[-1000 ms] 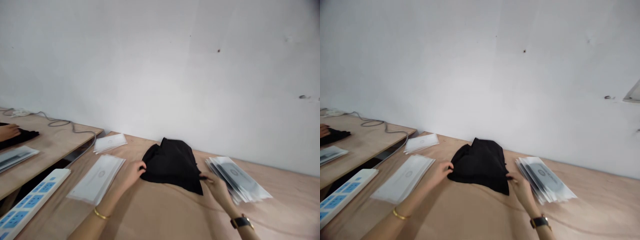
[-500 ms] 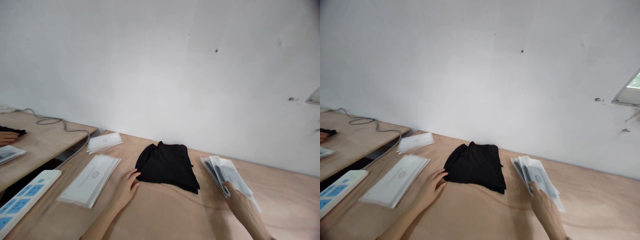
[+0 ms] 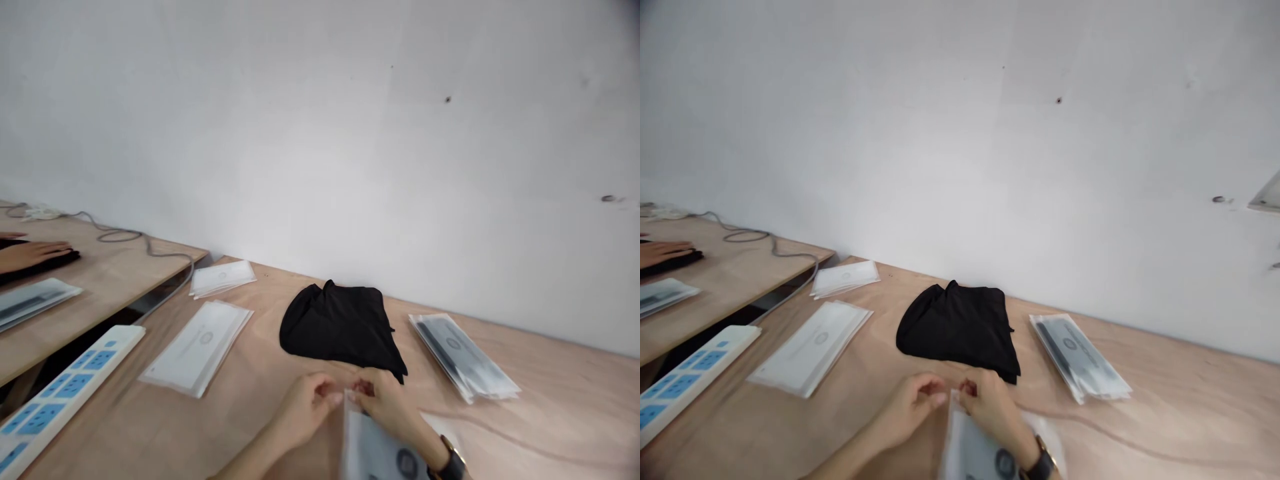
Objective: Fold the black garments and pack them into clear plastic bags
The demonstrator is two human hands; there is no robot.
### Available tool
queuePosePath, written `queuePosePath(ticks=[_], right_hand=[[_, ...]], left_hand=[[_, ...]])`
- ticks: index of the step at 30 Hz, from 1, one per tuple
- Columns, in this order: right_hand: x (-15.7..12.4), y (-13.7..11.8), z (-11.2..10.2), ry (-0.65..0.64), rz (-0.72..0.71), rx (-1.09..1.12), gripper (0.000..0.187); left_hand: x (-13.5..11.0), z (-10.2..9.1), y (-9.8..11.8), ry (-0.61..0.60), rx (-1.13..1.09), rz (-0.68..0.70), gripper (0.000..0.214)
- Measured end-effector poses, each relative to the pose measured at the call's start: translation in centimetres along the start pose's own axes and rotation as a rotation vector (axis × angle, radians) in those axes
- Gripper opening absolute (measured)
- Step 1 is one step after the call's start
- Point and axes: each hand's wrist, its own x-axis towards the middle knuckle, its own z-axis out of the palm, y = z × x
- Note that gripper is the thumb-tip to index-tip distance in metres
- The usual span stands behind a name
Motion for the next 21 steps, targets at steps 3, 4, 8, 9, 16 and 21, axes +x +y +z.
queuePosePath(ticks=[3,4,8,9,16,21], right_hand=[[1.3,-1.5,1.1,-0.004,0.051,0.351,0.011],[1.5,-1.8,1.3,-0.003,0.066,0.439,0.013],[1.3,-2.2,1.8,0.020,0.104,0.596,0.019],[1.0,-2.0,1.7,0.022,0.107,0.606,0.021],[-2.5,2.6,2.5,-0.020,0.166,0.506,0.023],[-1.6,1.6,2.3,0.134,0.060,0.396,0.031]], left_hand=[[0.6,1.8,0.7,0.019,-0.107,-0.002,0.021],[0.9,2.0,0.6,0.059,-0.119,-0.008,0.020],[1.7,0.6,-0.1,0.223,-0.092,0.012,0.017],[1.9,-0.3,-0.3,0.265,-0.073,0.025,0.017],[2.6,-7.2,-1.9,0.446,0.044,0.000,0.022],[2.4,-5.8,-0.6,0.317,0.078,0.080,0.021]])
